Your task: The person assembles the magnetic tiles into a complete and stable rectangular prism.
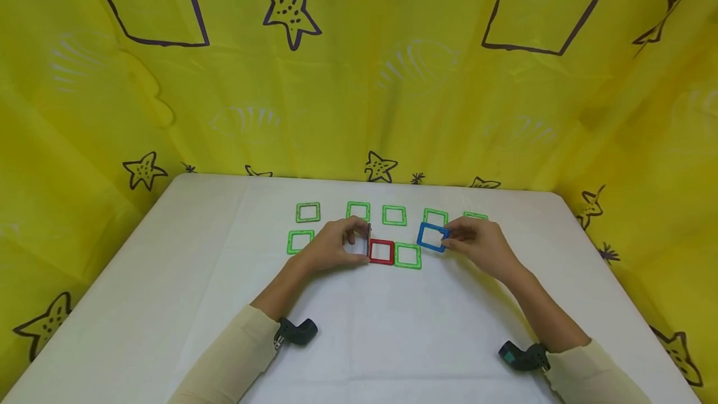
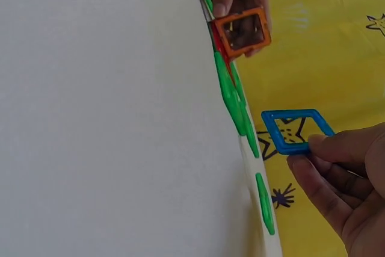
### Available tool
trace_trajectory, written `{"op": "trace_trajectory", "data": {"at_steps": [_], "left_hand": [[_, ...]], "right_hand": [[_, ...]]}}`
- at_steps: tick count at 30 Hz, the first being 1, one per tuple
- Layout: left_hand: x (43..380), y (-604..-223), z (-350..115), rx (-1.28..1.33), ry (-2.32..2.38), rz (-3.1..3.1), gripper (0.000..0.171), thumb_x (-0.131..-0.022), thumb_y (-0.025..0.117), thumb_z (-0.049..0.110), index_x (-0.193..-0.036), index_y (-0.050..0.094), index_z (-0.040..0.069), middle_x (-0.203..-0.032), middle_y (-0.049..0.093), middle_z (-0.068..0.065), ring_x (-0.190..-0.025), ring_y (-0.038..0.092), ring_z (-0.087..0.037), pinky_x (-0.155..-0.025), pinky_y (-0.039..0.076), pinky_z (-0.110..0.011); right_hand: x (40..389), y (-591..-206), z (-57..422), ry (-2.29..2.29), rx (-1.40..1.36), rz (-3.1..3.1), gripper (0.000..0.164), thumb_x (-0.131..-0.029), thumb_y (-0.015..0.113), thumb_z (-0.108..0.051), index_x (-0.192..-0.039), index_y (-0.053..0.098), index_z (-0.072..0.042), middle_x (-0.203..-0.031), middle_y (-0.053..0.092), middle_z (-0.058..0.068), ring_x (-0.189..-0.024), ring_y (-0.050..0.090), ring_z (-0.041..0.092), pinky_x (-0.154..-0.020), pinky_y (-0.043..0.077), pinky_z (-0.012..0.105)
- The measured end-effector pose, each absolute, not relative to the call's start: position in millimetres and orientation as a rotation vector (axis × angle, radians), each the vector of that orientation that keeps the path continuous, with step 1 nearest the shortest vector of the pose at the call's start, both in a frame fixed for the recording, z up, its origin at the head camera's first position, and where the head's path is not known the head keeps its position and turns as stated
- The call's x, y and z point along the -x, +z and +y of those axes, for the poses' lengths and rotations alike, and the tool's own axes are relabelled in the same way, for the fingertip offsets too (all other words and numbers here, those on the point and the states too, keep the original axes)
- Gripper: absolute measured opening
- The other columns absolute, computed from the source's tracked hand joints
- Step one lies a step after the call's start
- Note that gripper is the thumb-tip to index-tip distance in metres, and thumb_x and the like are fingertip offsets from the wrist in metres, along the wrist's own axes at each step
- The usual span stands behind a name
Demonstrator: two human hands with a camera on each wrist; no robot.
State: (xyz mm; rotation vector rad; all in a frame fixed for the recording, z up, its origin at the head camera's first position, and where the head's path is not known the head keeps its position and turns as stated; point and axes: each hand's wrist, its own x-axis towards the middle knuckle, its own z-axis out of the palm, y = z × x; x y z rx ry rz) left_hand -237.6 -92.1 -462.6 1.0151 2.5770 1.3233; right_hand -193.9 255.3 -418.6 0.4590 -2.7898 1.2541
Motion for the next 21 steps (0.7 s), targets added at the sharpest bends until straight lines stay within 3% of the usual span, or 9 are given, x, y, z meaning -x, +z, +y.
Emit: {"op": "trace_trajectory", "data": {"at_steps": [21], "left_hand": [[237,-462,-91,-0.971,1.309,2.579,0.056,-0.081,0.092,0.019,-0.13,0.066,0.01,-0.115,0.072,0.008,-0.091,0.057,-0.016,-0.081,0.049,-0.033]], "right_hand": [[187,-429,224,1.359,-0.498,-2.7,0.021,-0.091,0.079,0.002,-0.112,0.075,0.004,-0.1,0.077,0.009,-0.086,0.075,0.022,-0.076,0.058,0.022]]}}
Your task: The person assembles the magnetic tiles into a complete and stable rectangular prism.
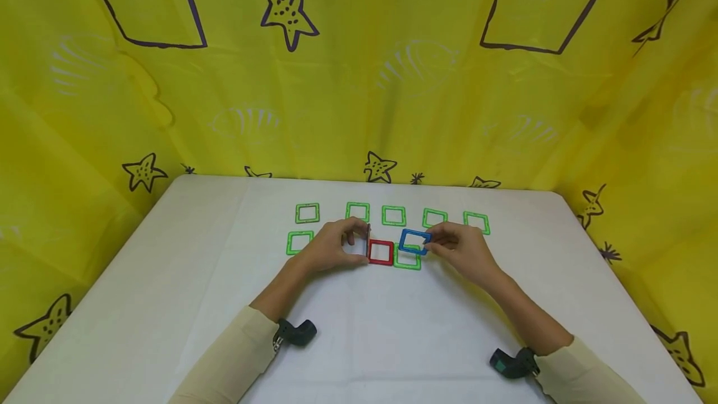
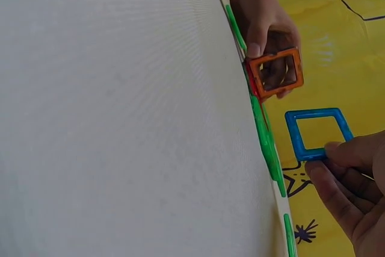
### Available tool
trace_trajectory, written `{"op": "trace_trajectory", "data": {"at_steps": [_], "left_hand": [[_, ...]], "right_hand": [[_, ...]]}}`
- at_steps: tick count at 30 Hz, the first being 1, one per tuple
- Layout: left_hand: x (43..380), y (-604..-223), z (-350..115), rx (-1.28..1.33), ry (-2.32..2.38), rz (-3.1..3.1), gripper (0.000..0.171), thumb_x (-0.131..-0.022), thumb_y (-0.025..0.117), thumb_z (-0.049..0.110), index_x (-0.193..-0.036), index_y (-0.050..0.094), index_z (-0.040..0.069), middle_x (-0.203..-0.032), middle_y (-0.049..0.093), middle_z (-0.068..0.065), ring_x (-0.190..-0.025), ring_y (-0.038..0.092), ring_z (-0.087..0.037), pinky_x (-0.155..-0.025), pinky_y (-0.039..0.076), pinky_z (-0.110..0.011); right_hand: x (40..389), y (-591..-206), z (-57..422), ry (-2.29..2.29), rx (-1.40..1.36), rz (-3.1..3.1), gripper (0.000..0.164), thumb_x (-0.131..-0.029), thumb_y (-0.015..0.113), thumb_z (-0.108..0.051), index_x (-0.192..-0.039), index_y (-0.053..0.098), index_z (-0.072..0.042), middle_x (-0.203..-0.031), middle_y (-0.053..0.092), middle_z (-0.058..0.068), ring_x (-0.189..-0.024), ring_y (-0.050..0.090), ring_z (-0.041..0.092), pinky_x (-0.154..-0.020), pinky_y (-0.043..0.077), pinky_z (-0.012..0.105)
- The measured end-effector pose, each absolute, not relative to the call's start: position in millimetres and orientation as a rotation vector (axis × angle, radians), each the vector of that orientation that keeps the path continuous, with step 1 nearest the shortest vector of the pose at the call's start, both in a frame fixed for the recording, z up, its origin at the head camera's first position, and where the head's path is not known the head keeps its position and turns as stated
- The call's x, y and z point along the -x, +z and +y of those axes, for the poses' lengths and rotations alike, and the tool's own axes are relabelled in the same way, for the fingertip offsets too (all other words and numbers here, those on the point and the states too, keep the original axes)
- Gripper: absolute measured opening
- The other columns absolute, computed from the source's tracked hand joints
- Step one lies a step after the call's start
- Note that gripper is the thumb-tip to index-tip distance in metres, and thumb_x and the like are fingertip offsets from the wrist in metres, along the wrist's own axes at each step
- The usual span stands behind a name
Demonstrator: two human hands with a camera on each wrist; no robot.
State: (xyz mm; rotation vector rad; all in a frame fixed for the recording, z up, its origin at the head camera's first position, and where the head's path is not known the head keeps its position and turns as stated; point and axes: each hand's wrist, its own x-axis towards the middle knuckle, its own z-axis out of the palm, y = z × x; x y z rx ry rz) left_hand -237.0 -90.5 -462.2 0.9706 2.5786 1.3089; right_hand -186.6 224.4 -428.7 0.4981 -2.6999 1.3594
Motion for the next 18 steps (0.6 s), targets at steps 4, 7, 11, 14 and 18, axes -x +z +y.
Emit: {"op": "trace_trajectory", "data": {"at_steps": [4,7,11,14,18], "left_hand": [[237,-463,-90,-0.96,1.302,2.582,0.057,-0.082,0.092,0.019,-0.131,0.066,0.01,-0.115,0.072,0.008,-0.092,0.057,-0.017,-0.081,0.049,-0.033],[237,-464,-90,-0.958,1.304,2.586,0.056,-0.081,0.092,0.018,-0.131,0.066,0.01,-0.115,0.072,0.009,-0.092,0.057,-0.017,-0.081,0.049,-0.033],[238,-464,-90,-0.962,1.298,2.589,0.056,-0.081,0.092,0.019,-0.131,0.066,0.011,-0.115,0.072,0.009,-0.092,0.057,-0.016,-0.08,0.049,-0.032],[238,-465,-90,-0.969,1.299,2.588,0.057,-0.081,0.093,0.019,-0.131,0.066,0.011,-0.115,0.072,0.008,-0.092,0.057,-0.016,-0.081,0.048,-0.032],[239,-465,-91,-0.97,1.299,2.59,0.057,-0.081,0.093,0.018,-0.131,0.066,0.01,-0.115,0.072,0.008,-0.091,0.057,-0.016,-0.081,0.049,-0.032]], "right_hand": [[186,-429,220,1.356,-0.512,-2.684,0.021,-0.091,0.08,0.002,-0.111,0.076,0.004,-0.1,0.077,0.009,-0.085,0.074,0.022,-0.076,0.058,0.022],[186,-429,217,1.349,-0.525,-2.677,0.02,-0.091,0.08,0.002,-0.111,0.076,0.003,-0.101,0.076,0.009,-0.085,0.074,0.021,-0.076,0.057,0.022],[186,-429,211,1.332,-0.554,-2.676,0.018,-0.092,0.079,0.001,-0.11,0.076,0.003,-0.101,0.076,0.008,-0.085,0.073,0.021,-0.076,0.057,0.023],[186,-428,207,1.322,-0.587,-2.665,0.018,-0.091,0.08,0.001,-0.109,0.077,0.002,-0.101,0.077,0.008,-0.086,0.073,0.021,-0.076,0.058,0.025],[185,-429,202,1.311,-0.601,-2.66,0.019,-0.091,0.08,0.002,-0.109,0.077,0.0,-0.101,0.077,0.007,-0.087,0.073,0.022,-0.078,0.059,0.026]]}}
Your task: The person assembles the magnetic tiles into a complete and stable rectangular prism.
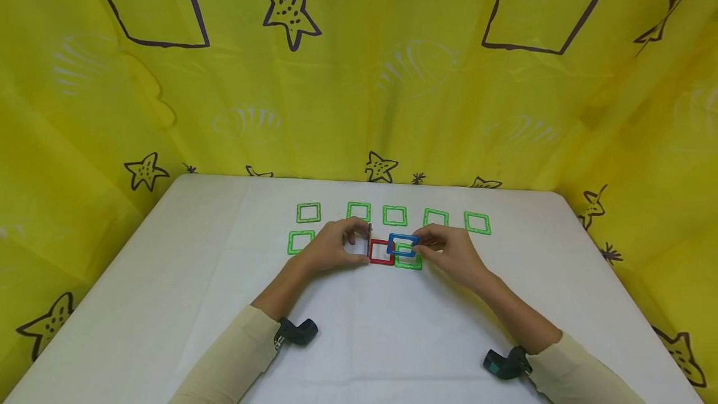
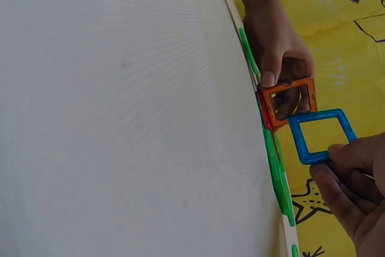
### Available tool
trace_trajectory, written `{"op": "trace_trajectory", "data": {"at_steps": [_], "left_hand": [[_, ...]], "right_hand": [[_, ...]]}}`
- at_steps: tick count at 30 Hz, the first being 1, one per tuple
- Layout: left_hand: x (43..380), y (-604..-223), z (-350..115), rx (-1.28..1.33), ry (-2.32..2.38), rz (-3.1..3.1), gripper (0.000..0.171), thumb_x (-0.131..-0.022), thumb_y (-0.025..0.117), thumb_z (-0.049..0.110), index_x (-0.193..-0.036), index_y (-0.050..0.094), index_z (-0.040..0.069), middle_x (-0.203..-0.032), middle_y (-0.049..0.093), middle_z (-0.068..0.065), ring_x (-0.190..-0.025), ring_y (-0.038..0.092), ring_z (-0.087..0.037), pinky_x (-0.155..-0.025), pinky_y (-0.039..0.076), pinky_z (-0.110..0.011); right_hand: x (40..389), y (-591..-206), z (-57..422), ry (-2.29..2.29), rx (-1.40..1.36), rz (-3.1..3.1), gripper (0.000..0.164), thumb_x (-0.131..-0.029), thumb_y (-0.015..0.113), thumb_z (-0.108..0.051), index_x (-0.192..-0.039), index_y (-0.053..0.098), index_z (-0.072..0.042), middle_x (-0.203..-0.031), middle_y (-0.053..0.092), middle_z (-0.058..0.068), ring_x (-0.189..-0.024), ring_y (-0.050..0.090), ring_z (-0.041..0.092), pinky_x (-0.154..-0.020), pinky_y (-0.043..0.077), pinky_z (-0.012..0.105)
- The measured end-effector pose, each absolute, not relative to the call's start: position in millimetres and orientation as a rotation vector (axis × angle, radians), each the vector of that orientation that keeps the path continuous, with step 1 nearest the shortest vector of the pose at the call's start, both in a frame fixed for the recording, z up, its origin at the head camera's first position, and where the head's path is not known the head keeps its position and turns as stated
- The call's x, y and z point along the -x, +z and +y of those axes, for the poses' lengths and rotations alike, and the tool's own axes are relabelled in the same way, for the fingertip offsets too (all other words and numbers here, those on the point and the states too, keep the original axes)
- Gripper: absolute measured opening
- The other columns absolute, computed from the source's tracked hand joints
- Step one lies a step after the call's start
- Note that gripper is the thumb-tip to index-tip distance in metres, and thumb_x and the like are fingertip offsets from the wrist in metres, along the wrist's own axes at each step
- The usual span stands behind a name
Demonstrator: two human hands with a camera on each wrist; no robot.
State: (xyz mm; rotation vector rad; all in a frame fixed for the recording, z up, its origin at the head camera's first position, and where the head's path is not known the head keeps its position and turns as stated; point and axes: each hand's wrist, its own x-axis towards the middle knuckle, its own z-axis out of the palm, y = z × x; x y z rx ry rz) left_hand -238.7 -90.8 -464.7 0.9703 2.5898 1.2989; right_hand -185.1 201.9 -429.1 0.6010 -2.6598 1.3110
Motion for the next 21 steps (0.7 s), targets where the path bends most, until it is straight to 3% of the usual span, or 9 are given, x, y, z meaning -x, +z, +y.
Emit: {"op": "trace_trajectory", "data": {"at_steps": [21], "left_hand": [[239,-464,-91,-0.979,1.299,2.583,0.058,-0.081,0.093,0.019,-0.132,0.066,0.01,-0.117,0.072,0.007,-0.092,0.058,-0.016,-0.082,0.049,-0.032]], "right_hand": [[184,-432,183,1.341,-0.662,-2.673,0.018,-0.091,0.08,0.001,-0.109,0.078,-0.001,-0.101,0.077,0.005,-0.088,0.073,0.019,-0.079,0.059,0.029]]}}
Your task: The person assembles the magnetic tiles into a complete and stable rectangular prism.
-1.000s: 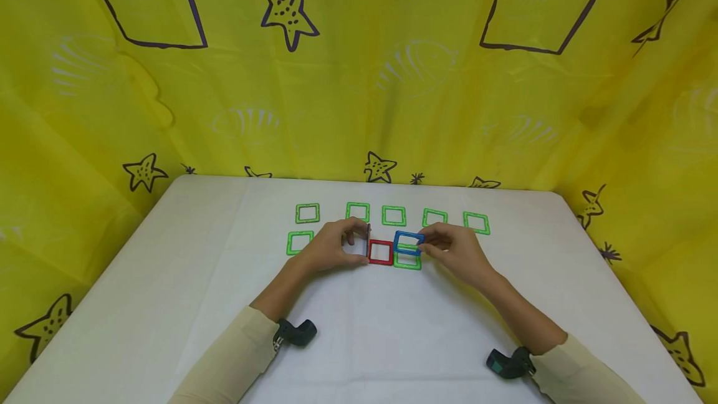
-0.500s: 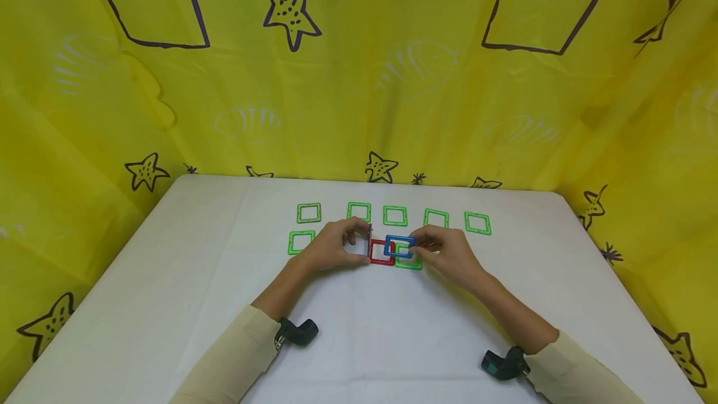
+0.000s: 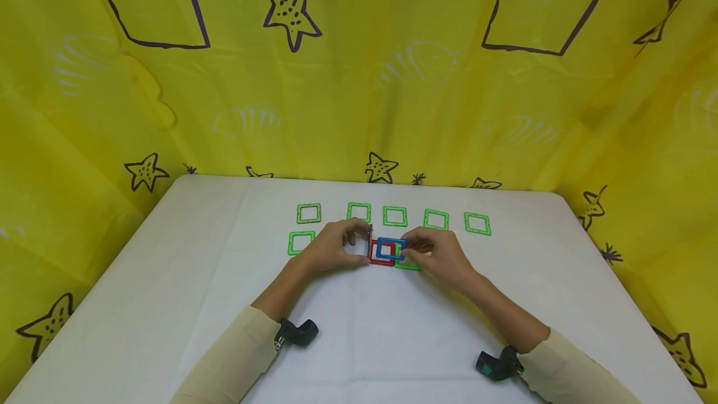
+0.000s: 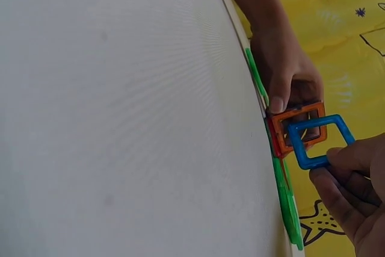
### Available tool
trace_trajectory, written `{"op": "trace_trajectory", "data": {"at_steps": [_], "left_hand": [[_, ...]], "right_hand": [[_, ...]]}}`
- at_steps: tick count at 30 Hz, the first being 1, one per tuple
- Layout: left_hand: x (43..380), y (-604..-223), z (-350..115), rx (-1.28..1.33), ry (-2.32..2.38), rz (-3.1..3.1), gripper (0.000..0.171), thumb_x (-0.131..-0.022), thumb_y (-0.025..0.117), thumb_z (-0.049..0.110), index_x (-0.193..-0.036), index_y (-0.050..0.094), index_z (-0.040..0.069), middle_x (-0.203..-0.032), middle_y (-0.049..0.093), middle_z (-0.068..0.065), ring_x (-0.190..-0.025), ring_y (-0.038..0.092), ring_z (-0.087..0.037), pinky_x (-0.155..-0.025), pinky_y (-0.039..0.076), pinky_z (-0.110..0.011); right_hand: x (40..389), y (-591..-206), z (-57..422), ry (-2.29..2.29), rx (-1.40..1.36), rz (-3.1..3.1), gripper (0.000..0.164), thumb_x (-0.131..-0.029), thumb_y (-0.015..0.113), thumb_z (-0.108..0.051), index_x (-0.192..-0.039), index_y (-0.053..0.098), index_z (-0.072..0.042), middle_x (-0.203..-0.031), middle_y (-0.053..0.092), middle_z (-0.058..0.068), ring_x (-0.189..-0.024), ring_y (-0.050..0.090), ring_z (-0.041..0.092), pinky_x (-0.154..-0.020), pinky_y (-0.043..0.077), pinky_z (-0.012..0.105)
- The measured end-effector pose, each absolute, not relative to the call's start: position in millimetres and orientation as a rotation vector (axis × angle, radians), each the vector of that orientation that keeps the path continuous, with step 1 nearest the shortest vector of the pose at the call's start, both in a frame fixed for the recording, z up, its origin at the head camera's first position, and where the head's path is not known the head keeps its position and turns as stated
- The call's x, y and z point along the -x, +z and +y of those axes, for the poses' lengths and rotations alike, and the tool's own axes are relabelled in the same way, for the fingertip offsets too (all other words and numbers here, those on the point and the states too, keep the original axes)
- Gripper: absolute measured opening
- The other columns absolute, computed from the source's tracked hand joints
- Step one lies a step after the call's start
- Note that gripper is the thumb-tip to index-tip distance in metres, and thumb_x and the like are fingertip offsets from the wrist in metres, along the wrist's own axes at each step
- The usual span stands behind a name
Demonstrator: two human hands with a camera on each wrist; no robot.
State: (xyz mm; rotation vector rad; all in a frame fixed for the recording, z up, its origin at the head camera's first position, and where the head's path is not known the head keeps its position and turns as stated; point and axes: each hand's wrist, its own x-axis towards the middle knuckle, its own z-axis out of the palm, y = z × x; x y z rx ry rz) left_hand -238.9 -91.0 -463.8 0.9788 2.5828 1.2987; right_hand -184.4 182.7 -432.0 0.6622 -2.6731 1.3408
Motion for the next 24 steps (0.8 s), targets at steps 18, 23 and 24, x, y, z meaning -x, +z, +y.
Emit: {"op": "trace_trajectory", "data": {"at_steps": [18,23,24], "left_hand": [[241,-466,-91,-1.005,1.312,2.58,0.057,-0.081,0.093,0.018,-0.131,0.066,0.011,-0.117,0.073,0.007,-0.091,0.058,-0.015,-0.084,0.05,-0.031],[241,-466,-92,-1.005,1.31,2.58,0.057,-0.081,0.093,0.018,-0.131,0.066,0.011,-0.117,0.073,0.006,-0.091,0.059,-0.016,-0.084,0.05,-0.032],[241,-466,-92,-1.005,1.309,2.581,0.057,-0.081,0.093,0.018,-0.131,0.066,0.011,-0.118,0.073,0.006,-0.091,0.059,-0.015,-0.084,0.05,-0.032]], "right_hand": [[187,-439,172,1.379,-0.731,-2.629,0.015,-0.089,0.081,0.003,-0.103,0.077,-0.001,-0.096,0.077,0.003,-0.082,0.073,0.015,-0.074,0.06,0.029],[186,-440,170,1.377,-0.725,-2.616,0.014,-0.089,0.081,0.003,-0.102,0.077,-0.001,-0.096,0.077,0.004,-0.08,0.073,0.015,-0.074,0.06,0.029],[186,-441,170,1.379,-0.722,-2.614,0.014,-0.089,0.081,0.003,-0.102,0.077,-0.001,-0.096,0.077,0.004,-0.08,0.074,0.016,-0.074,0.06,0.029]]}}
